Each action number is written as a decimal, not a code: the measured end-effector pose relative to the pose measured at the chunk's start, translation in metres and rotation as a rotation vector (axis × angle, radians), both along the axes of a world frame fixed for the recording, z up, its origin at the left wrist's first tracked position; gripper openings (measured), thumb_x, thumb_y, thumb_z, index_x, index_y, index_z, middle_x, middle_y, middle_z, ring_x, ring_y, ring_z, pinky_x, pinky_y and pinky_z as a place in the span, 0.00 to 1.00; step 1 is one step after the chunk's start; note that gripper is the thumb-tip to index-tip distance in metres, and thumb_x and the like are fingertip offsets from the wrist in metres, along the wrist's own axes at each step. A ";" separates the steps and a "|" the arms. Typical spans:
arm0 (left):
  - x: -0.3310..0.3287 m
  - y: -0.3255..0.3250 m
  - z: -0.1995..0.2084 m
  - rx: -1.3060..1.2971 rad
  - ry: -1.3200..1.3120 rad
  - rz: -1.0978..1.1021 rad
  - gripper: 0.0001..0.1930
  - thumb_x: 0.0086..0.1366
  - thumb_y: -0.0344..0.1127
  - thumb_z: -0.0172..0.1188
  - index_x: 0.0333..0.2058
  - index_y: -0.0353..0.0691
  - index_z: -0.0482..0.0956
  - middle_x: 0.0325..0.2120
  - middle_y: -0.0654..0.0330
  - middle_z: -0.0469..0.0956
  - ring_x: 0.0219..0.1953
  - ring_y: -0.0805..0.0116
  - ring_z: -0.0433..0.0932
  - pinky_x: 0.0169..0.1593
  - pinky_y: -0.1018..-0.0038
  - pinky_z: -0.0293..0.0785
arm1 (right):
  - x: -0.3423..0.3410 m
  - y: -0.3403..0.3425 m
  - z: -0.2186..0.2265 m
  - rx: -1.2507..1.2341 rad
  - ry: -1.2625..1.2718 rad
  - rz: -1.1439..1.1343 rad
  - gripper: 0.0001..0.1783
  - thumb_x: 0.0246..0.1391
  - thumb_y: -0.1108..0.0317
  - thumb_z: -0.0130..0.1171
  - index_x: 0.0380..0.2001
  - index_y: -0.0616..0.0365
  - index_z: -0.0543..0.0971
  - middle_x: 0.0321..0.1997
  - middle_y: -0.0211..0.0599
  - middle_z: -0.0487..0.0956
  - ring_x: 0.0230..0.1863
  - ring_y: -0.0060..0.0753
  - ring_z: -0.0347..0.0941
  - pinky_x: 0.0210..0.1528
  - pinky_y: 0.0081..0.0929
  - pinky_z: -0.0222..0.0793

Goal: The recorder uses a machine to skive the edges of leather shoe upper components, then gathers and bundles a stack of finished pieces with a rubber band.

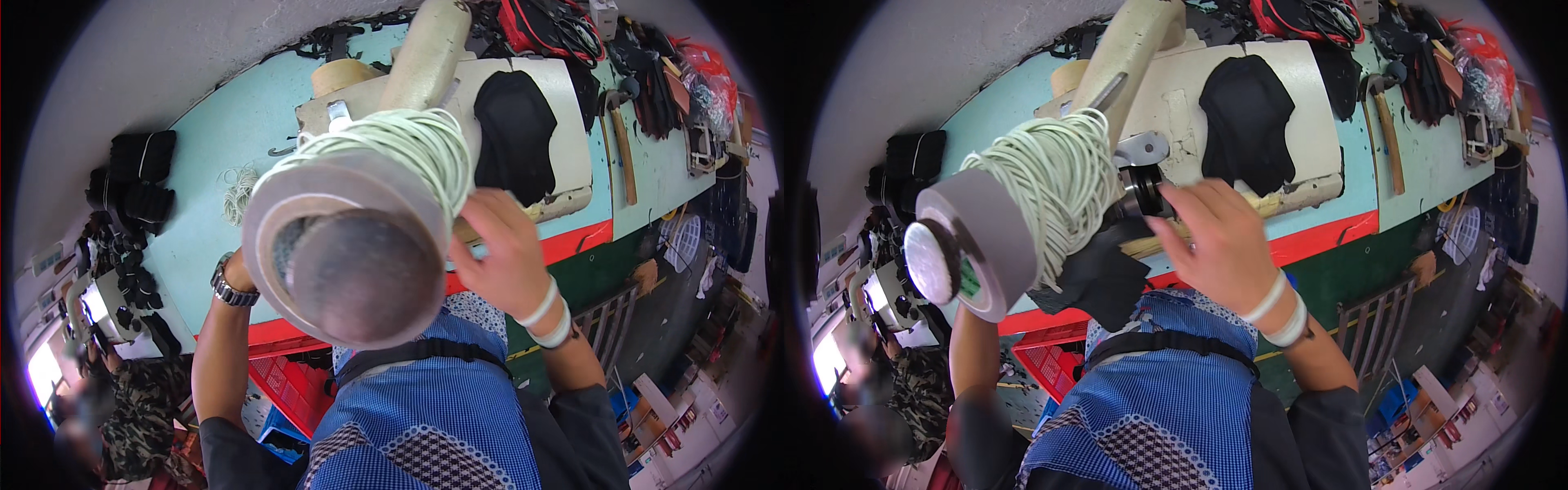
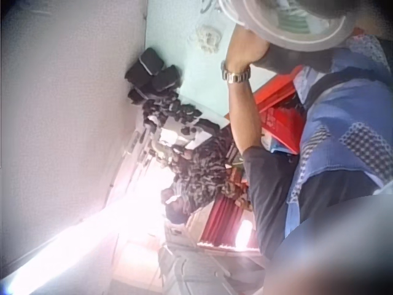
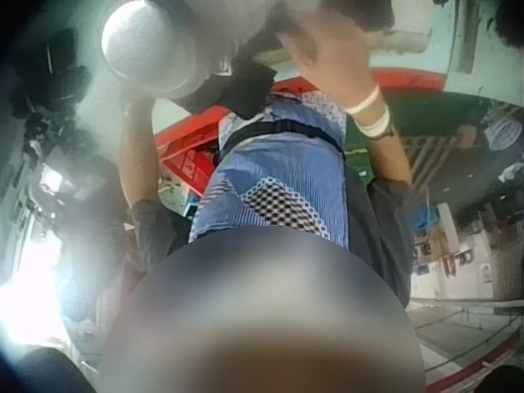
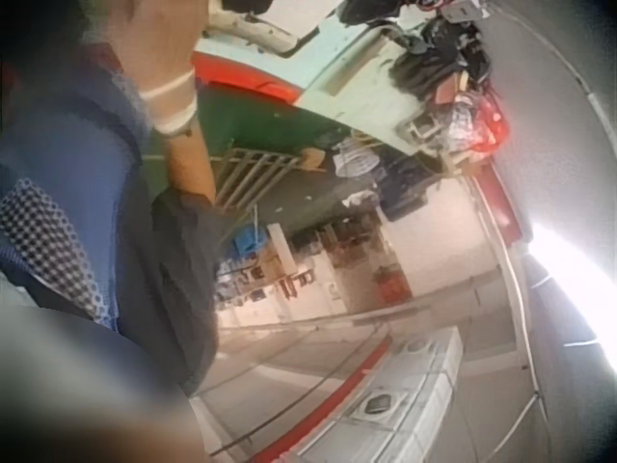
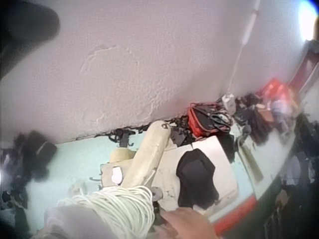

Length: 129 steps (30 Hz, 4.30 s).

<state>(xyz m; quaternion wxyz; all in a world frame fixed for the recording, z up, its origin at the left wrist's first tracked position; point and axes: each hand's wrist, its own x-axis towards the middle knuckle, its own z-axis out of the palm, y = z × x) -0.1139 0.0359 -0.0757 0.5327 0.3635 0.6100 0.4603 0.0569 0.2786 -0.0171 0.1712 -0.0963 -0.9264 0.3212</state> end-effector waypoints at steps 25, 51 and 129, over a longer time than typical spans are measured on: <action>-0.024 0.040 0.042 -0.037 -0.163 -0.289 0.26 0.58 0.37 0.61 0.53 0.32 0.69 0.49 0.49 0.74 0.50 0.61 0.73 0.54 0.67 0.68 | 0.038 0.056 0.046 -0.690 -0.517 0.187 0.06 0.45 0.76 0.63 0.30 0.60 0.81 0.25 0.38 0.77 0.30 0.30 0.75 0.37 0.21 0.69; -0.016 -0.012 -0.028 -0.082 0.573 -0.260 0.16 0.51 0.44 0.60 0.32 0.36 0.79 0.30 0.49 0.80 0.36 0.47 0.77 0.38 0.61 0.73 | 0.018 0.050 0.037 -0.603 -0.524 0.285 0.05 0.44 0.75 0.64 0.28 0.63 0.81 0.30 0.39 0.79 0.30 0.36 0.77 0.33 0.26 0.71; -0.005 0.035 0.016 0.082 0.142 0.004 0.20 0.50 0.37 0.63 0.41 0.34 0.74 0.38 0.48 0.76 0.42 0.52 0.75 0.46 0.65 0.70 | -0.001 0.005 0.007 -0.068 -0.164 0.024 0.10 0.41 0.76 0.62 0.32 0.63 0.78 0.31 0.42 0.76 0.34 0.43 0.73 0.38 0.35 0.70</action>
